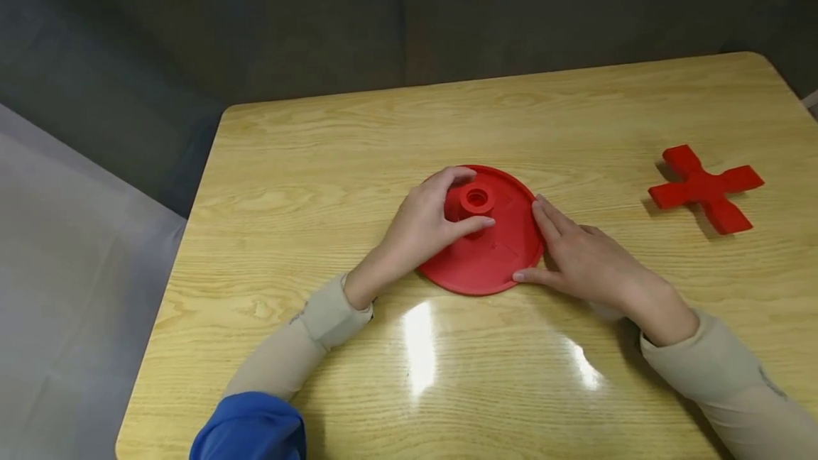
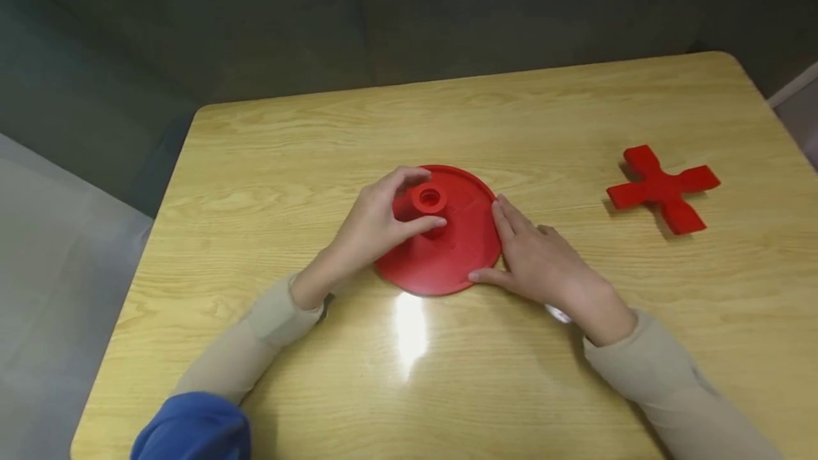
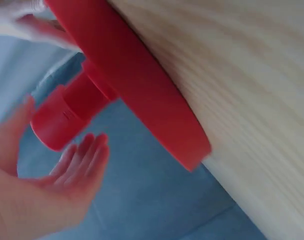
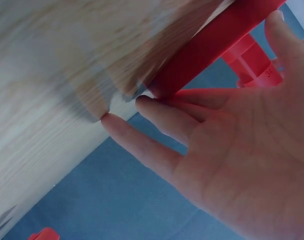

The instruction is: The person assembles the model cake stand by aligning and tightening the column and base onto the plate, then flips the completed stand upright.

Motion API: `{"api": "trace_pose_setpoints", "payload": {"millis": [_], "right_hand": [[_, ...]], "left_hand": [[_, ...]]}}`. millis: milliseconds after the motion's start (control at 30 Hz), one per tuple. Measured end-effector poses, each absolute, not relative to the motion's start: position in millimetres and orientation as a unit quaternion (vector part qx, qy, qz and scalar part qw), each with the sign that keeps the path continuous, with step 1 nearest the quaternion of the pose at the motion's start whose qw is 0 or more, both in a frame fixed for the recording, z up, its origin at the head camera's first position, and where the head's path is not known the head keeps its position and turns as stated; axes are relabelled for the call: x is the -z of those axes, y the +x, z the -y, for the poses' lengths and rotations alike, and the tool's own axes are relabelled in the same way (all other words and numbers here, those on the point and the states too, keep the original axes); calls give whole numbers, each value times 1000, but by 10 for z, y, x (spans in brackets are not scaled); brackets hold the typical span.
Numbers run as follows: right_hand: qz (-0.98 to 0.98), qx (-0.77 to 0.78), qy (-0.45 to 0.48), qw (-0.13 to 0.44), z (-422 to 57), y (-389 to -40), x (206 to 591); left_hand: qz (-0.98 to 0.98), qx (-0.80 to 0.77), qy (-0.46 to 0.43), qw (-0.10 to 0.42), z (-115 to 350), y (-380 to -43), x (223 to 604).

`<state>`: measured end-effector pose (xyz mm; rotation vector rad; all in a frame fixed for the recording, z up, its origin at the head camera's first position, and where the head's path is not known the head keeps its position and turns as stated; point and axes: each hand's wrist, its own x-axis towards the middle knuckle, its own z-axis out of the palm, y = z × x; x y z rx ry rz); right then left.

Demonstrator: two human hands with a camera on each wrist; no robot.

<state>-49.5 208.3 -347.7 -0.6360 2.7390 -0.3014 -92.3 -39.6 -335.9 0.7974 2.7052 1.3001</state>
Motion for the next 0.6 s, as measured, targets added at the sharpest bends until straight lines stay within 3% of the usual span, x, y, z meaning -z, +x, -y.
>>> {"api": "trace_pose_setpoints", "payload": {"millis": [100, 200, 600], "right_hand": [[-956, 106, -223, 159, -2082, -501, 3469], [-956, 107, -221, 163, -2079, -500, 3472], [-956, 111, -217, 161, -2085, -499, 3467]], "left_hand": [[-881, -402, 251, -14, 354, -898, 3349], [-876, -409, 257, 0, 359, -916, 3343], [-757, -482, 398, 189, 554, -1316, 3342]]}}
